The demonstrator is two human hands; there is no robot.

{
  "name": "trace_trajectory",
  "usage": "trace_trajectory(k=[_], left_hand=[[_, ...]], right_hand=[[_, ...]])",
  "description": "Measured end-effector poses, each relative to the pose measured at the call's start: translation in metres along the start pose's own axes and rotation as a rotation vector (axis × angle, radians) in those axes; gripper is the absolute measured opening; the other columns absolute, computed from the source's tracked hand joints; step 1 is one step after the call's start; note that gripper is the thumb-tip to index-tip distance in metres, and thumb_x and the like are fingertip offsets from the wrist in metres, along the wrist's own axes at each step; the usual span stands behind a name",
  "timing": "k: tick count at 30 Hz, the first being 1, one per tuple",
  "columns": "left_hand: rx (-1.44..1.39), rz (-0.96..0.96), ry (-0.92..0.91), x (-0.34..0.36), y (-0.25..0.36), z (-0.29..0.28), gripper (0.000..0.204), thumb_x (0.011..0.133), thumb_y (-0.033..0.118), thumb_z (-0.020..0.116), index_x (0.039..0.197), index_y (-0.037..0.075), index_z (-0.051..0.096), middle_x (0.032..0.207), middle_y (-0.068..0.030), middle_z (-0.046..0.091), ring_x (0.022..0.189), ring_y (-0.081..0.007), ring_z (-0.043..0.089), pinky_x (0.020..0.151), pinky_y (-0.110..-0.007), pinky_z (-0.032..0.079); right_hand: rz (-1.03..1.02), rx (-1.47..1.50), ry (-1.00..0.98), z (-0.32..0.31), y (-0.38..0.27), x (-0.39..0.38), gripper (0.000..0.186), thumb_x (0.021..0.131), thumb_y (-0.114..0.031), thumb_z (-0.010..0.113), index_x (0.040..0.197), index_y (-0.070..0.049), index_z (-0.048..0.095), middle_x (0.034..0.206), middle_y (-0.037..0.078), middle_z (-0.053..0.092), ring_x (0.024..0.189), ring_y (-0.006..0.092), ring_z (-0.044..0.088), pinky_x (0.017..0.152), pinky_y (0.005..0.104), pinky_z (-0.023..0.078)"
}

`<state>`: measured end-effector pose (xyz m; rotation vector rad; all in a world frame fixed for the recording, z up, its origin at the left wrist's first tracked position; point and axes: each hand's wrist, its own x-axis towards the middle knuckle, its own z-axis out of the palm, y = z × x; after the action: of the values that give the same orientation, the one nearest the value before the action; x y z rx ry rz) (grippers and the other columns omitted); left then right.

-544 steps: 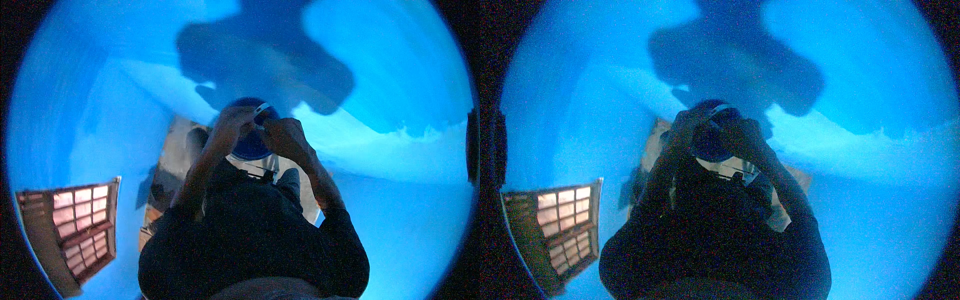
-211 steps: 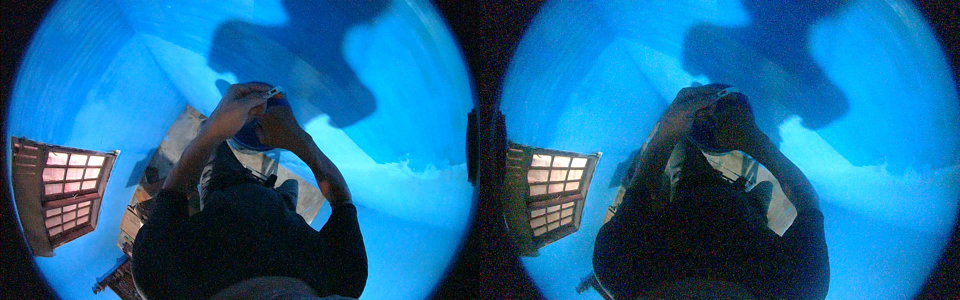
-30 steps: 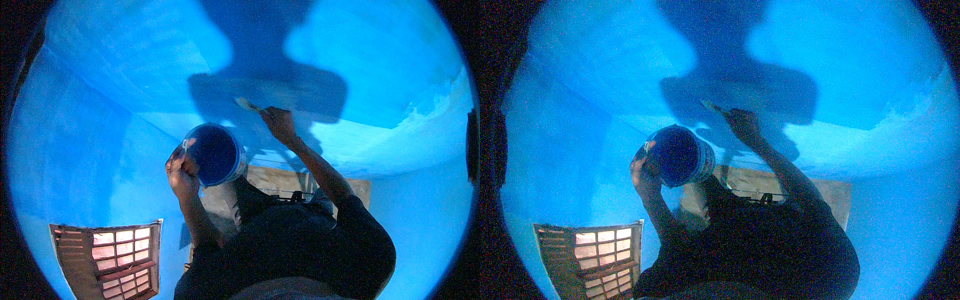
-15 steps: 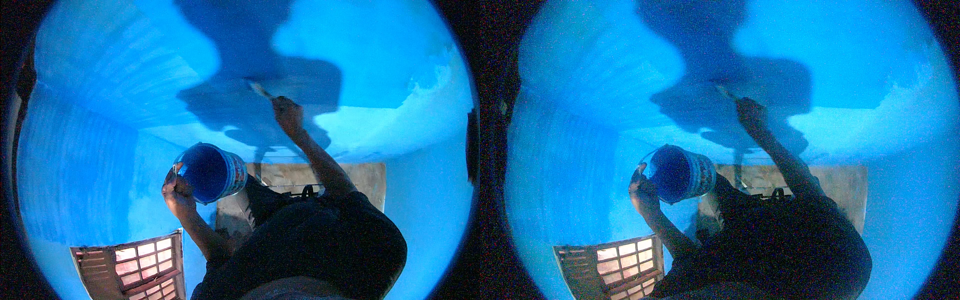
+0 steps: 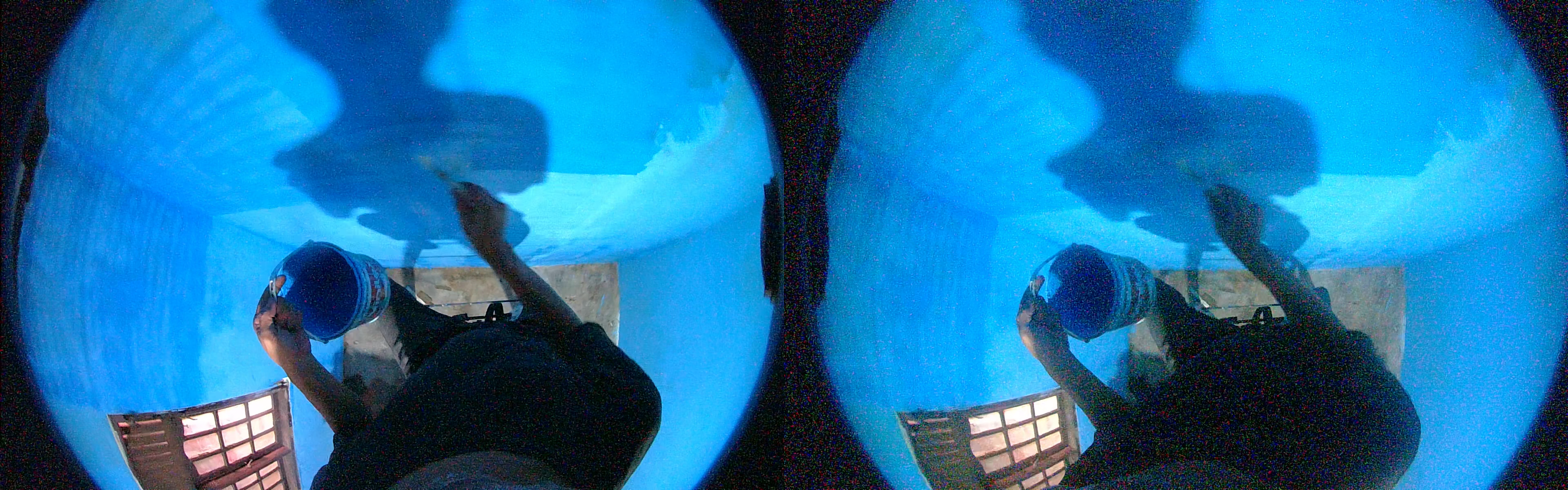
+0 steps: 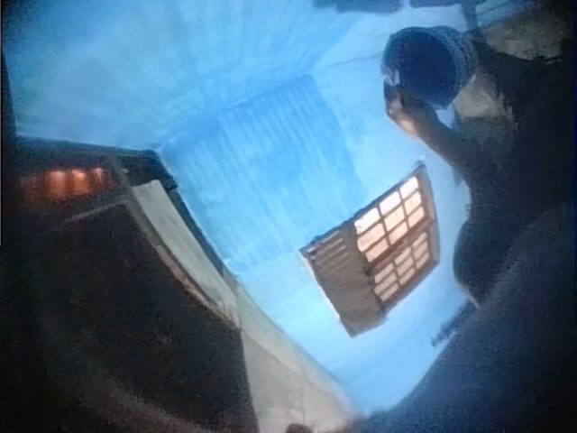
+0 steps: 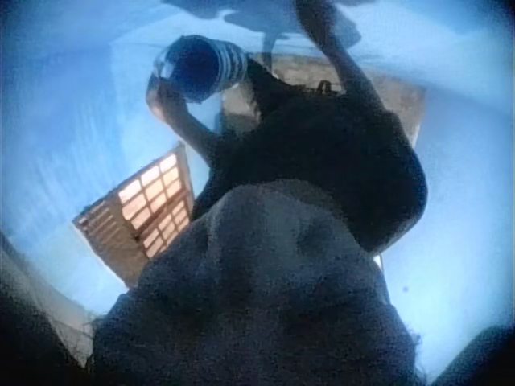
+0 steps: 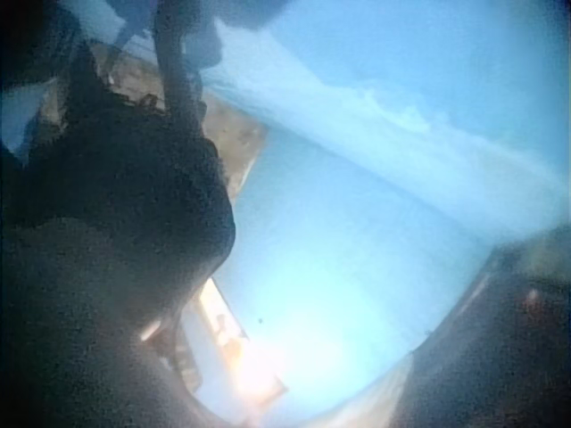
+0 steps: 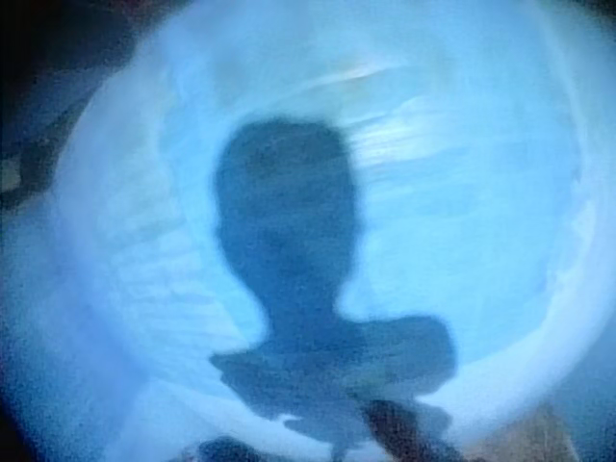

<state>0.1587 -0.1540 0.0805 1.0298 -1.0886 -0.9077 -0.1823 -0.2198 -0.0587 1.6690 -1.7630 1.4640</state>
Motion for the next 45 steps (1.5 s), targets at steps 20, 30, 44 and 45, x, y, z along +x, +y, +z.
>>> trace_trajectory(k=[20,30,44,45], left_hand=[[-0.132,0.039,0.012,-0.001,0.016,-0.005,0.053,0.080,0.030,0.060,0.113,-0.012,0.054,0.053,0.0076,0.029,0.041,-0.0023,0.024,0.036,-0.022,0.015],[-0.075,-0.008,0.009,-0.002,0.016,0.002,0.041,0.085,0.022,0.053,0.113,-0.008,0.058,0.080,-0.0027,0.056,0.068,-0.0133,0.050,0.060,-0.029,0.039],[-0.044,-0.013,-0.351,-0.005,0.036,0.084,0.028,0.089,0.018,0.052,0.103,-0.001,0.067,0.060,0.0043,0.045,0.055,-0.0049,0.037,0.050,-0.022,0.028],[-0.049,0.002,-0.358,-0.005,0.034,0.092,0.026,0.089,0.017,0.053,0.102,-0.001,0.067,0.061,0.0036,0.046,0.056,-0.0051,0.039,0.051,-0.021,0.029]], right_hand=[[0.349,-0.416,0.106,-0.115,0.094,-0.017,0.014,0.088,-0.021,0.062,0.088,-0.007,0.065,0.070,0.011,0.063,0.055,0.0284,0.059,0.047,0.0368,0.045],[0.312,0.062,0.056,-0.181,0.017,-0.004,0.020,0.089,-0.021,0.061,0.093,-0.002,0.068,0.064,0.006,0.061,0.056,0.0102,0.054,0.050,0.0282,0.044],[-0.630,0.121,-0.769,-0.161,-0.099,0.127,0.035,0.067,-0.007,0.076,0.101,-0.009,0.068,0.076,0.009,0.064,0.062,0.0217,0.061,0.053,0.0332,0.048],[-0.663,0.062,-0.806,-0.158,-0.102,0.128,0.032,0.069,-0.009,0.076,0.100,-0.009,0.068,0.075,0.009,0.063,0.062,0.0230,0.061,0.053,0.0345,0.048]])
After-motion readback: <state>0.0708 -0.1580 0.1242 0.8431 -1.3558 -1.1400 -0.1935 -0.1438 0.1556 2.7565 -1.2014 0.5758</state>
